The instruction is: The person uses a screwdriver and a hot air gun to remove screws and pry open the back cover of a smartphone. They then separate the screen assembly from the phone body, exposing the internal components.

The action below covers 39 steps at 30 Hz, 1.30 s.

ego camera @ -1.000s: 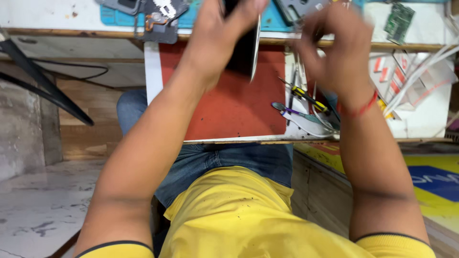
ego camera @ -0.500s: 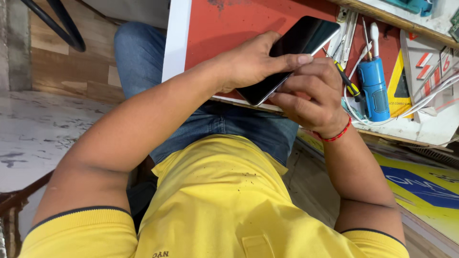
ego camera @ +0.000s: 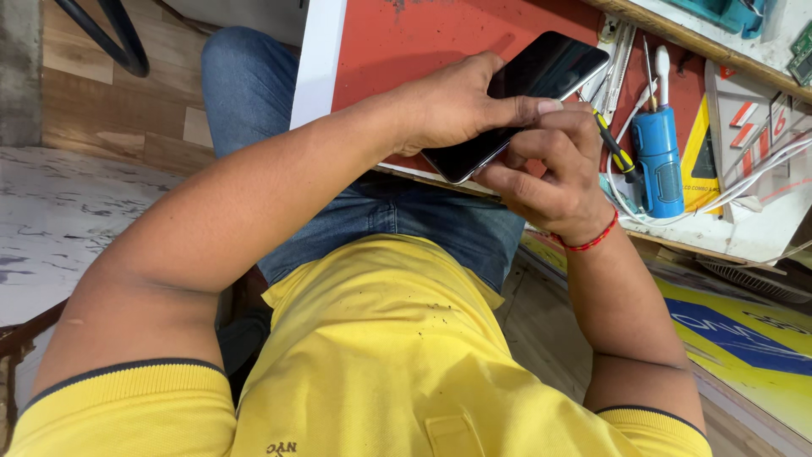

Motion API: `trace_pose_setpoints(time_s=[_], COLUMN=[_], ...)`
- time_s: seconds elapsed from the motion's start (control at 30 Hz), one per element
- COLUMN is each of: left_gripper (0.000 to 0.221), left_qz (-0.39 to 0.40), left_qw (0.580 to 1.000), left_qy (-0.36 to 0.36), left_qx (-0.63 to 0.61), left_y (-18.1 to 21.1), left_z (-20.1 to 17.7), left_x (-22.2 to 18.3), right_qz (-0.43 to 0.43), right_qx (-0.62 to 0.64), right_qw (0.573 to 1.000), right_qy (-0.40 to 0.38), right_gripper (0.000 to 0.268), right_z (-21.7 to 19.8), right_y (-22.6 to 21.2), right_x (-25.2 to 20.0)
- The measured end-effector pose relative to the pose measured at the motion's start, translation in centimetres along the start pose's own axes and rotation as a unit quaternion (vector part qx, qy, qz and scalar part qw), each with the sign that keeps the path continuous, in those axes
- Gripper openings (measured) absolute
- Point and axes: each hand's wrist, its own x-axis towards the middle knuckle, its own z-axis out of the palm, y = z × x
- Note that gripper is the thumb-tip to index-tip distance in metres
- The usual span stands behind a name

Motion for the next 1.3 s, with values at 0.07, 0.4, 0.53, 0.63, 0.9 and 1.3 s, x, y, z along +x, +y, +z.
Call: trace_pose_setpoints(time_s=[0.07, 0.4, 0.53, 0.63, 0.9, 1.3], left_gripper=[0.094, 0.097, 0.094, 0.092, 0.084, 0.08], left_qz=[0.0, -0.035, -0.048, -0.043, -0.043, -0.094], left_qw=[1.0, 0.999, 0.999, 0.997, 0.999, 0.99], left_qy=[0.005, -0.001, -0.007, 0.007, -0.007, 0.057], left_qx=[0.025, 0.012, -0.018, 0.059, 0.0, 0.091], left_y=[0.1, 1.3, 1.5, 1.7, 1.6, 1.4], left_z=[0.0, -0.2, -0.1, -0.3, -0.3, 0.3], left_x=[-0.1, -0.4, -0.4, -0.4, -0.4, -0.1], right_qz=[0.003, -0.046, -0.071, -0.082, -0.071, -0.052], right_qx=[0.004, -0.05, -0.054, -0.063, -0.048, -0.051], right_qw=[1.0, 0.997, 0.996, 0.994, 0.994, 0.99], right_qy=[0.006, 0.026, -0.013, -0.037, -0.072, -0.122], right_gripper=[0.025, 0.03, 0.028, 0.029, 0.032, 0.029], right_z=[0.2, 0.2, -0.6, -1.1, -1.5, -3.0], right_y=[0.0, 1.1, 1.3, 1.0, 0.2, 2.1], right_x=[-0.1, 0.1, 0.3, 0.6, 1.7, 3.8])
